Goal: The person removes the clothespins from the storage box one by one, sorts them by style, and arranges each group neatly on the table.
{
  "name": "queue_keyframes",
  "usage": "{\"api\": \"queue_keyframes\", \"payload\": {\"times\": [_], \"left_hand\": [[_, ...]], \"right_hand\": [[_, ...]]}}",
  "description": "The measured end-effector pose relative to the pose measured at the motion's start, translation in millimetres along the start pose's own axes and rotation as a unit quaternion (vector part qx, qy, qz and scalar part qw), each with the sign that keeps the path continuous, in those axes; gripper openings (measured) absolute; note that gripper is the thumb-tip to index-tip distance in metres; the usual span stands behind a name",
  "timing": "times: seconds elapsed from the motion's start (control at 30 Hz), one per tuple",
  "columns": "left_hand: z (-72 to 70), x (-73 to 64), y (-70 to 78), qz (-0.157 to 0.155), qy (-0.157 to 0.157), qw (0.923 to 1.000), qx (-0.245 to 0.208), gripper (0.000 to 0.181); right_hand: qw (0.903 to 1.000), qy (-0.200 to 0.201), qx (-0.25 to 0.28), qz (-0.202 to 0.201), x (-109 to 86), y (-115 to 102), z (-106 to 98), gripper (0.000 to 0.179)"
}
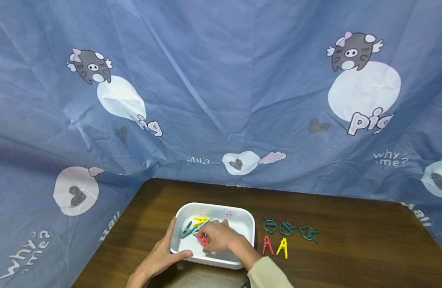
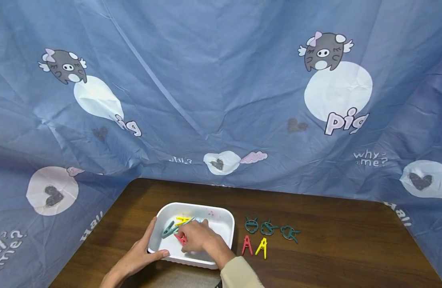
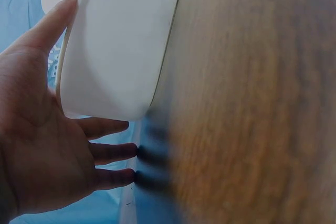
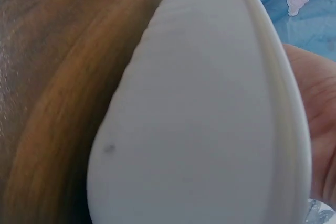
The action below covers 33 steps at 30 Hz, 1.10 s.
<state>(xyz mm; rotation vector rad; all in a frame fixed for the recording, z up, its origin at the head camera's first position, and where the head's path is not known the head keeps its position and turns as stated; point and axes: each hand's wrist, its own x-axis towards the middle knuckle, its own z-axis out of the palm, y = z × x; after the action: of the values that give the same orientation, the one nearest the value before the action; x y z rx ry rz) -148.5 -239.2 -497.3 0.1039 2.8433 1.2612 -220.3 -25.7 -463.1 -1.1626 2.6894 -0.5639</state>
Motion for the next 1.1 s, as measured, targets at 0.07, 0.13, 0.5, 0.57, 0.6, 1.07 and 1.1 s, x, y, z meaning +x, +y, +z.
{"api": "queue_keyframes", "payload": {"times": [0.07,0.13,0.5,0.57,0.6,1.07,1.1], "left_hand": [[0.1,-0.2,-0.1,0.001,-0.001,1.0,-0.002,0.118],[0.2,-0.3,0.0,0.002,-0.001,1.0,-0.003,0.118],[0.1,-1.1,1.9,-0.002,-0.002,1.0,-0.004,0.118],[-0.1,-1.3,2.4,-0.005,-0.003,1.0,-0.006,0.118],[-0.1,-1.4,2.6,-0.006,-0.003,1.0,-0.006,0.118],[-1.6,-0.5,3.3,-0.019,-0.015,0.9997,-0.01,0.12],[-1.9,-0.3,3.4,-0.02,-0.015,0.9996,-0.009,0.12]], "right_hand": [[1.0,0.003,0.006,-0.001,-1.3,1.8,-2.4,0.021],[0.9999,0.005,0.014,-0.001,-2.5,3.4,-5.3,0.021],[0.9991,0.018,0.038,0.007,-11.3,14.5,-22.2,0.027],[0.9991,0.021,0.038,0.005,-13.9,17.0,-25.8,0.029],[0.999,0.023,0.038,0.004,-15.1,18.4,-27.4,0.029],[0.9972,0.059,0.043,0.015,-34.9,35.2,-56.4,0.027],[0.9969,0.063,0.044,0.018,-36.5,36.4,-58.4,0.028]]}}
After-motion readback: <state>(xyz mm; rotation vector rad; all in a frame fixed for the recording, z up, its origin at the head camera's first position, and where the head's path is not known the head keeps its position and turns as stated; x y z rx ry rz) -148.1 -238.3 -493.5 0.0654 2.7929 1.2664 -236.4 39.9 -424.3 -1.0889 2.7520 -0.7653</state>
